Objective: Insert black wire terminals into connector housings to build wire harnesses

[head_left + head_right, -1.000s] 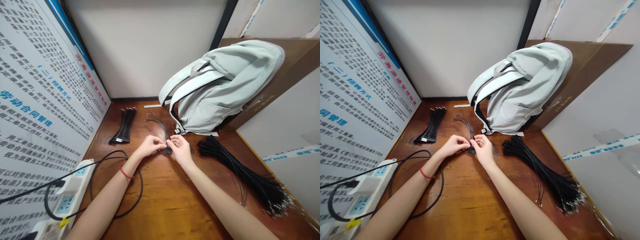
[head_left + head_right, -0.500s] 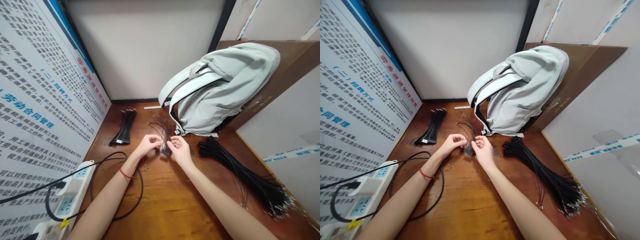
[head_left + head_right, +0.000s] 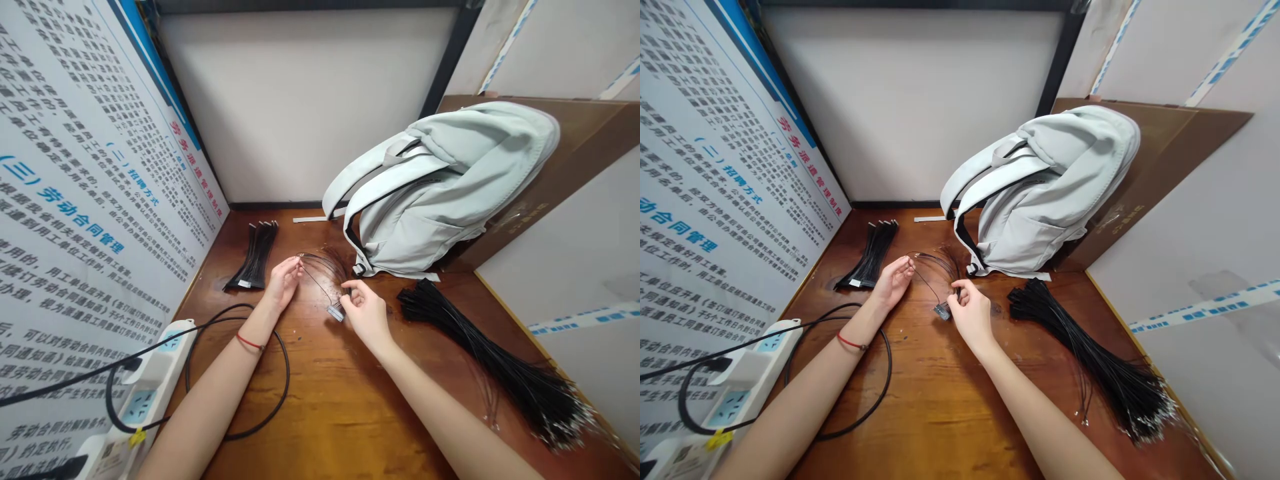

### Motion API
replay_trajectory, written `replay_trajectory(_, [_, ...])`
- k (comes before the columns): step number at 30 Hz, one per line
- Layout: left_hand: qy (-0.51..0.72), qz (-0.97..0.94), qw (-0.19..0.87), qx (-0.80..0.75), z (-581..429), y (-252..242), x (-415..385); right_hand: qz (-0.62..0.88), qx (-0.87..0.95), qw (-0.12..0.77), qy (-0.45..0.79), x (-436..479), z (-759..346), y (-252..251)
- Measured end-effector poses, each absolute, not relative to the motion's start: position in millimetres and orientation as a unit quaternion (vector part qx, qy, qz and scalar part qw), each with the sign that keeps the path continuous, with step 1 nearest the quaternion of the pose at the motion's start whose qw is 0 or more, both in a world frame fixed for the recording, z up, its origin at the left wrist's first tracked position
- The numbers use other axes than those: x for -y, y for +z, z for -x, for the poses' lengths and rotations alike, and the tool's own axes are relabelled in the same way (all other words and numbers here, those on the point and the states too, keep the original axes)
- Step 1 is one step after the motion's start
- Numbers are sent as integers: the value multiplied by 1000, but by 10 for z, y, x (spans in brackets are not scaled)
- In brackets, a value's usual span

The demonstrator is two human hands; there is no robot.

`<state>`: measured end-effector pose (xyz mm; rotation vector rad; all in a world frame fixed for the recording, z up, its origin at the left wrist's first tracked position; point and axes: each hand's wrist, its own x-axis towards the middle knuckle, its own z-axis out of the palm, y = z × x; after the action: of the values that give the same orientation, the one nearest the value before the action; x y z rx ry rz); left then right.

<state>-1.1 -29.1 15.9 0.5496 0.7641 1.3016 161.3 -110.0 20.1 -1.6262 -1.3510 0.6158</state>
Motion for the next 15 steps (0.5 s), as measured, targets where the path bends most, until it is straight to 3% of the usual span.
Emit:
replay_trajectory(7, [626, -204, 661, -360, 86, 135, 208, 679, 608, 369, 184, 1117, -1765, 219])
replay_trajectory(13, [613, -276, 644, -367, 53, 140, 247, 676, 679, 245, 151, 1098, -1801, 405])
replay_trajectory(15, [598, -312, 637, -372, 20, 139, 277, 675, 681, 251, 133, 996, -1730, 518])
